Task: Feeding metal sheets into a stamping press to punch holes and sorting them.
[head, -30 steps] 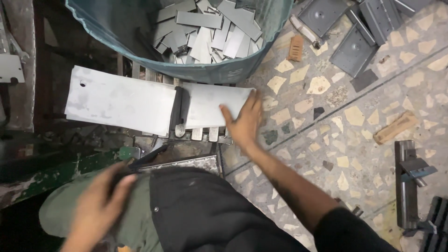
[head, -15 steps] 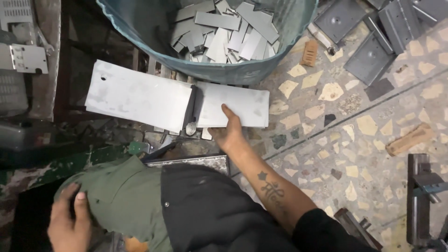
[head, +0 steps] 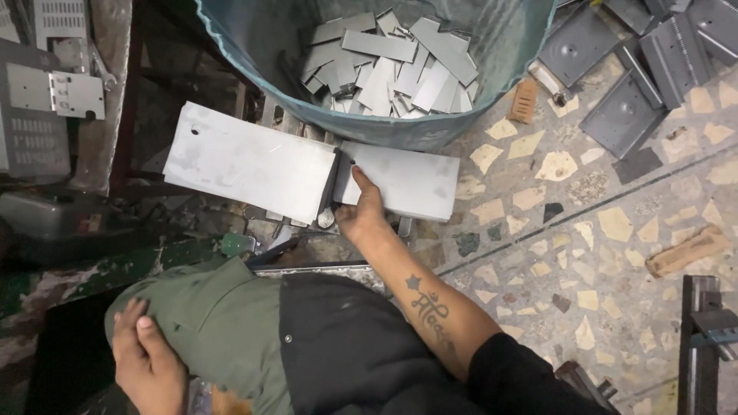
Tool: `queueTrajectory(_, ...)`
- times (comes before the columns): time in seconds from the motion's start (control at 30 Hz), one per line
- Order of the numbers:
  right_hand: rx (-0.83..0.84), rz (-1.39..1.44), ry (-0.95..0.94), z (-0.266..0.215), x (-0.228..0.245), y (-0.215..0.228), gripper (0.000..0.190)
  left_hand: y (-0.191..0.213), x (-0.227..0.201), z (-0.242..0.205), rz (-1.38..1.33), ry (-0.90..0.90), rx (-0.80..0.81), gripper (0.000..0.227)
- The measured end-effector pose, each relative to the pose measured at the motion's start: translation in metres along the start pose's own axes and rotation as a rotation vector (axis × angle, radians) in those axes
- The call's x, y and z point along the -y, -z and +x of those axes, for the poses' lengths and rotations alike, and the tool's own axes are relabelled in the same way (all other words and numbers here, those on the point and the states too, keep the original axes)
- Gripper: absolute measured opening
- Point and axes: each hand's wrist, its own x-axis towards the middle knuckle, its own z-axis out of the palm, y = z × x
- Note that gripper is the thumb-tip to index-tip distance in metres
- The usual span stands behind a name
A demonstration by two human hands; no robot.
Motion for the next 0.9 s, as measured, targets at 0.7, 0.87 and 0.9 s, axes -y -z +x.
queueTrajectory(0.7,0.038,-2.417,1.268,0.092,0.174,0.084,0.087,0.018,0.087,0.028,0.346,0.084,0.293,0.026)
queueTrajectory(0.87,0.046,-2.422,0.993,0.087,0.184,0.077,0.082,-0.014,0.164,0.052,0.557,0.308,0.437,0.047)
queueTrajectory(0.9,0.061,-2.392,0.934,0.083,0.184,0.077,0.078,-0.022,0.177,0.059,0.597,0.376,0.512,0.055)
